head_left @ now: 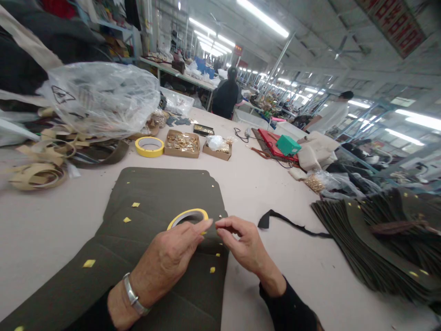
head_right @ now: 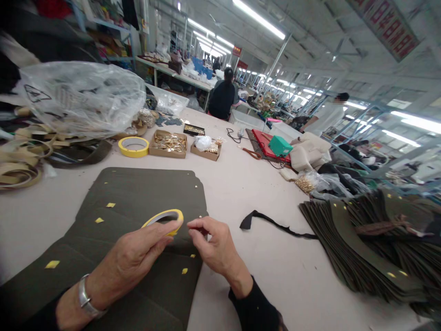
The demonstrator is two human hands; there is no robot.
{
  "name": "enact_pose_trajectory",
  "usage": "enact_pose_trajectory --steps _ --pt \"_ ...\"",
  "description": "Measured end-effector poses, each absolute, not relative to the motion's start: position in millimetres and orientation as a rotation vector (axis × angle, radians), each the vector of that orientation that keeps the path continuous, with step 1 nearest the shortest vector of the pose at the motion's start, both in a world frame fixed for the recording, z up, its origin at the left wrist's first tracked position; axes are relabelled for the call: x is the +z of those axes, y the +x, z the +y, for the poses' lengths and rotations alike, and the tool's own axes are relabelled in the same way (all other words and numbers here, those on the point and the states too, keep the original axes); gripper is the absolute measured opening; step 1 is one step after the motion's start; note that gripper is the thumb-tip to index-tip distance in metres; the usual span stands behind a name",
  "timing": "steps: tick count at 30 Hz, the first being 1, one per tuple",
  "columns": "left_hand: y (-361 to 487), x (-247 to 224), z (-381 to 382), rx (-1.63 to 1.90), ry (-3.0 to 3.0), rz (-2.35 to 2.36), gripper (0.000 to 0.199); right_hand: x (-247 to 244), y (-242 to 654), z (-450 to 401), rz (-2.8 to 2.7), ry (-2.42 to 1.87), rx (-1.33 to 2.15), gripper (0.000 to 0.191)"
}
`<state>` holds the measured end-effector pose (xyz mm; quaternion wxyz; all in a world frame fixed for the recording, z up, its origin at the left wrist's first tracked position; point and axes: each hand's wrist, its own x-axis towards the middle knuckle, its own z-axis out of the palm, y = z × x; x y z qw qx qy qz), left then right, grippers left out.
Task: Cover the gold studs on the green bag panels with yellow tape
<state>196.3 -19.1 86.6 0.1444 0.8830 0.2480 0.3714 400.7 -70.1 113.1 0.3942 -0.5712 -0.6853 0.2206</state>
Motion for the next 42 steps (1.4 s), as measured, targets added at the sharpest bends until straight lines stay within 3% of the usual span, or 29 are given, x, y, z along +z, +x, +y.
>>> enact_pose_trajectory --steps 8,18,21,25,28,36,42 --pt "201 87 -27 1.116 2.549 0.854 0.036 113 382 -72 -2.003 -1.199 0.238 0.015" --pt "201 97 -29 1.015 2.464 0.771 0.018 102 378 -76 -2.047 -1.174 -0.034 0.014" --pt "204 97 -29 0.998 2.512 0.789 0.021 101 372 -80 -1.877 -1.287 0.125 0.012" --pt "212 98 -34 1.136 2.57 0.764 0.021 98 369 -78 -1.339 -1.516 0.76 0.01" --pt "215 95 -35 1.17 2.589 0.717 0.018 91 384 -67 -1.049 -1.543 1.01 0.012" --pt "214 72 -13 0.426 2.825 1.042 0.014 71 431 -37 -1.03 -1.755 1.095 0.025" --pt "214 73 -14 0.331 2.796 1.054 0.015 72 422 -31 -1.344 -1.899 0.918 0.019"
